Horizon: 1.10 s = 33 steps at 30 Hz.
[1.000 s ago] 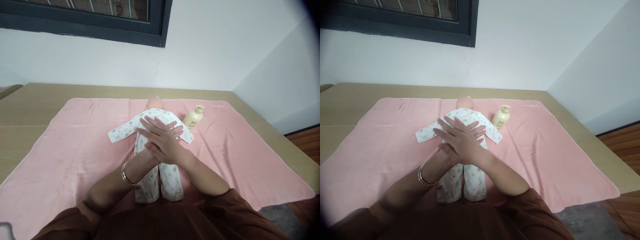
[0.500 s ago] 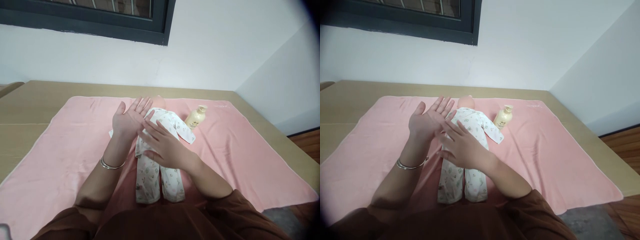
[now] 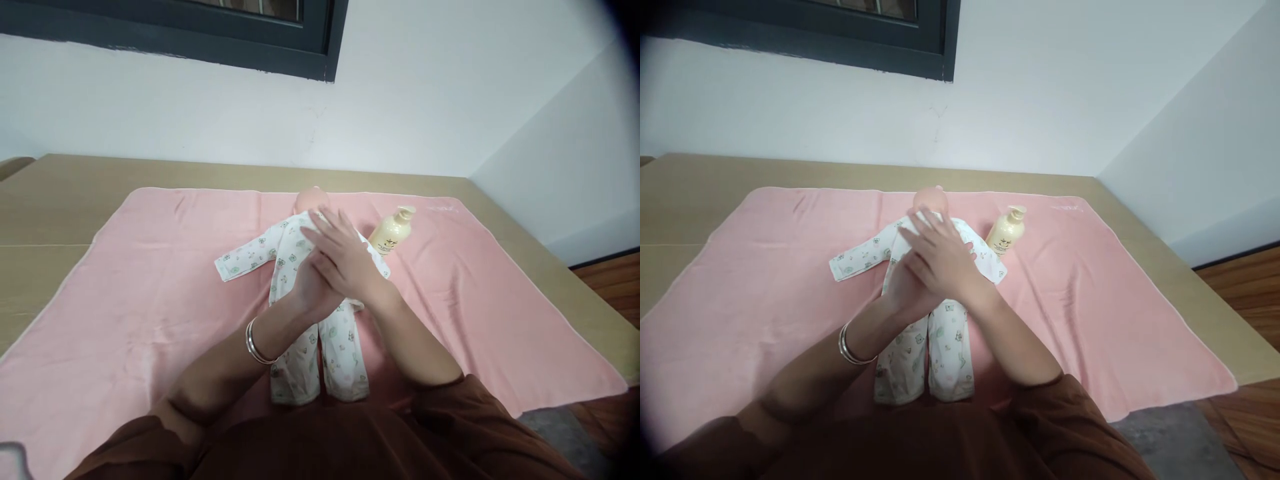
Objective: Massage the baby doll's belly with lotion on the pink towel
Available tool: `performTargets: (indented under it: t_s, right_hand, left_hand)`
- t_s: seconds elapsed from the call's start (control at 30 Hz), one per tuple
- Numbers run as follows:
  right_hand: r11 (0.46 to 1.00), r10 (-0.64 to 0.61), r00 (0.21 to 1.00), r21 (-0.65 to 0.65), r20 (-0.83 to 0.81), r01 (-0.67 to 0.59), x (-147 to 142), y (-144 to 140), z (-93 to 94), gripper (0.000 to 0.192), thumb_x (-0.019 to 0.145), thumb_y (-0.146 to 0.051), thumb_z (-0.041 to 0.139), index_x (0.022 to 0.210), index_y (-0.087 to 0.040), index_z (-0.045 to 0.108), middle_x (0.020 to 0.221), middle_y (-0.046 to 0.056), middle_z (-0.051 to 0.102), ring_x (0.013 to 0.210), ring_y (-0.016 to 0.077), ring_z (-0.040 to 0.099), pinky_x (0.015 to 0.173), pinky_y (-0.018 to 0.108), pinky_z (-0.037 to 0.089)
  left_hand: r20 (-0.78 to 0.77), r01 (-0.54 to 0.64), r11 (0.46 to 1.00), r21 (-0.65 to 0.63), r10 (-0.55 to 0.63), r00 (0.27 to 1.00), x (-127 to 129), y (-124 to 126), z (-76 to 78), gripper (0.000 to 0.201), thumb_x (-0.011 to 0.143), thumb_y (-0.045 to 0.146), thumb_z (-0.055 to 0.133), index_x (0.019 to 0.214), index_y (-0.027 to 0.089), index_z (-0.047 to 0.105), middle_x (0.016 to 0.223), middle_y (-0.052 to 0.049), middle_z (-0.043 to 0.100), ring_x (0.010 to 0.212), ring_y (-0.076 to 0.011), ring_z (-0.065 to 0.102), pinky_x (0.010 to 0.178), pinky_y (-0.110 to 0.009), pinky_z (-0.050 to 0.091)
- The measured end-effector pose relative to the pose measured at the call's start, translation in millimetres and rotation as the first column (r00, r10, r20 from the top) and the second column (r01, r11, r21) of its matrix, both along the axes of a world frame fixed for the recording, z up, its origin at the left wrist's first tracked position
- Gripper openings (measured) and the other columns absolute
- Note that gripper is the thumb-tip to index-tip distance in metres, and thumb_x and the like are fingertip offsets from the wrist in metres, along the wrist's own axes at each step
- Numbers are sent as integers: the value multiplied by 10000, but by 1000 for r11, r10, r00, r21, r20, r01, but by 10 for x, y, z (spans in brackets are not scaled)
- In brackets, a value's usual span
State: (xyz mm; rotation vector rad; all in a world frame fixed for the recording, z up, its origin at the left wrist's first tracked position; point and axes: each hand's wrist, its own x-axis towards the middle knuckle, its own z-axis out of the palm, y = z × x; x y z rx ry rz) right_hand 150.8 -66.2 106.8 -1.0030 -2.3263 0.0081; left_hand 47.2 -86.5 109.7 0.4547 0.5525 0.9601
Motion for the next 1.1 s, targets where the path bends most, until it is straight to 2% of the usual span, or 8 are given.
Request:
performTargets:
  t_s: [0.13, 0.3, 0.43, 0.5, 0.63, 0.8, 0.97, 1.1]
  right_hand:
    - [978, -184, 983, -104, 7, 184, 101, 185, -68, 478, 1019, -360, 309, 1477, -240, 376, 1582, 66, 279, 1482, 284, 159, 1162, 636, 130]
    - [962, -67, 986, -253, 156, 105, -28, -19, -47, 560, 1000, -363, 392, 1518, -176, 287, 1582, 140, 249, 1442, 306, 280, 1144, 581, 258]
    - [910, 268, 942, -374, 204, -178, -131, -243, -26, 577, 975, -447, 476, 1493, -229, 345, 1516, 82, 408, 1420, 250, 340, 1152, 472, 317]
    - [908, 311, 934, -345, 176, -237, -175, -210, -90, 451, 990, -398, 461, 1424, -276, 452, 1502, 37, 436, 1431, 219, 320, 1163, 451, 303]
    - [983, 28, 992, -182, 120, -6, -177, 174, -399, 324, 983, -249, 441, 1255, -201, 610, 1485, 98, 451, 1438, 239, 301, 1178, 522, 232]
    - [986, -58, 998, -156, 20, 60, 113, 572, -778, 410, 1016, -280, 331, 1370, -195, 519, 1489, 89, 449, 1448, 195, 281, 1202, 506, 172]
    - [937, -301, 953, -180, 16, 299, 152, 287, -885, 547, 1011, -340, 332, 1479, -57, 343, 1557, 208, 277, 1480, 280, 161, 1182, 528, 228]
    - [987, -130, 987, -87, 93, 138, 32, 131, -852, 529, 968, -271, 399, 1436, -23, 411, 1546, 213, 302, 1483, 308, 127, 1189, 547, 208]
  left_hand:
    - [90, 23, 998, 56, -28, 996, -161, 161, 69, 544, 974, 517, 244, 1269, 193, 566, 1266, -88, 629, 1281, -269, 523, 1086, -452, 422]
    - [-38, -200, 973, 116, 206, 978, -498, 551, 20, 591, 938, 574, 284, 1339, 199, 504, 1349, -141, 572, 1315, -304, 487, 1085, -521, 388]
    - [-165, -412, 841, 351, 489, 857, -616, 869, -258, 487, 939, 534, 350, 1281, 252, 553, 1373, -97, 568, 1359, -240, 446, 1141, -447, 321]
    - [-236, -442, 735, 514, 617, 751, -608, 954, -442, 389, 916, 485, 465, 1192, 252, 611, 1332, -73, 600, 1339, -207, 467, 1156, -381, 300]
    - [-350, -281, 628, 725, 689, 635, -547, 977, -795, 329, 894, 451, 512, 1042, 216, 687, 1215, -80, 667, 1236, -222, 551, 1139, -388, 333]
    - [-467, -6, 554, 833, 707, 531, -511, 963, -1068, 320, 900, 359, 480, 1130, 248, 673, 1296, -64, 639, 1341, -230, 455, 1217, -490, 158]
    - [-439, -28, 515, 856, 755, 487, -503, 960, -1111, 338, 899, 338, 484, 1158, 220, 666, 1350, -72, 602, 1358, -218, 440, 1224, -435, 170]
    - [-415, -11, 467, 884, 795, 442, -518, 973, -1160, 412, 950, 374, 404, 1267, 191, 594, 1384, -99, 571, 1354, -220, 442, 1207, -451, 214]
